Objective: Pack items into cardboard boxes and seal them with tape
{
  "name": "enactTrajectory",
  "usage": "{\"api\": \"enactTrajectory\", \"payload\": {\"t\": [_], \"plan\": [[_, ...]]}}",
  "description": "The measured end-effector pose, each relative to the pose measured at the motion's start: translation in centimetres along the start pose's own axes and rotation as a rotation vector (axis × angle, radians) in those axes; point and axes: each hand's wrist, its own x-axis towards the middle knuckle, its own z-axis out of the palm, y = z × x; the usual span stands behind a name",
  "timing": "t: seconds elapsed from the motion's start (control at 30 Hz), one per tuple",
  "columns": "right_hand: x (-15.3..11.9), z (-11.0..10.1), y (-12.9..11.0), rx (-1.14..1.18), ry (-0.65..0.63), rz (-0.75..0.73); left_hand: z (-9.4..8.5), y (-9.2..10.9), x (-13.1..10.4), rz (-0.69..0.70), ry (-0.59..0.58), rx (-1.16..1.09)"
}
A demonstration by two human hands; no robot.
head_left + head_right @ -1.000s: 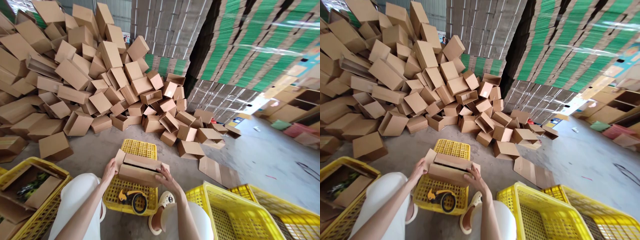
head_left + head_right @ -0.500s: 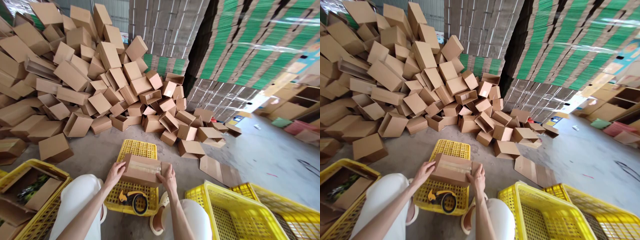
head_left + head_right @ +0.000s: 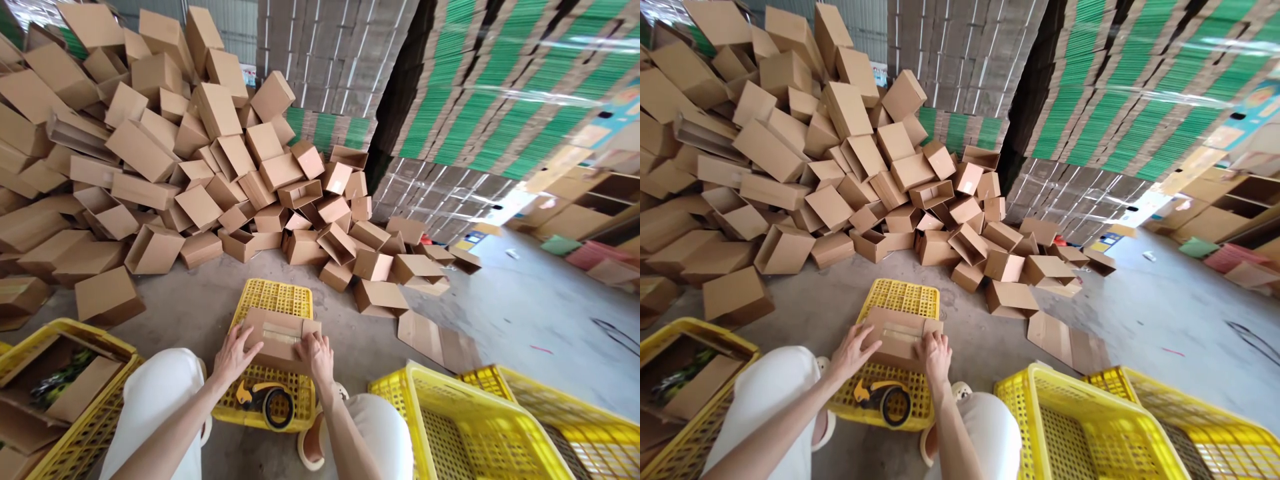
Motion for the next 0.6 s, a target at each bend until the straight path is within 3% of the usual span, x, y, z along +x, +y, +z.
{"api": "enactTrajectory", "payload": {"t": [0.17, 0.3, 0.43, 0.5, 0.6], "plan": [[0.3, 1.0, -0.3, 0.016, 0.076, 0.027, -0.7, 1.3, -0.3, 0.009, -0.001, 0.081], [0.8, 1.3, 1.2, 0.158, 0.185, -0.004, -1.3, 1.1, 0.4, -0.017, -0.009, -0.084], [1.1, 0.7, 3.5, 0.289, 0.303, -0.030, -1.9, -0.1, 1.4, -0.237, 0.077, -0.320], [0.9, 0.3, 4.3, 0.207, 0.297, 0.035, -2.1, -1.0, 2.1, -0.338, 0.131, -0.354], [0.4, -0.1, 4.7, 0.042, 0.176, 0.138, -2.3, -2.1, 2.9, -0.404, 0.165, -0.353]]}}
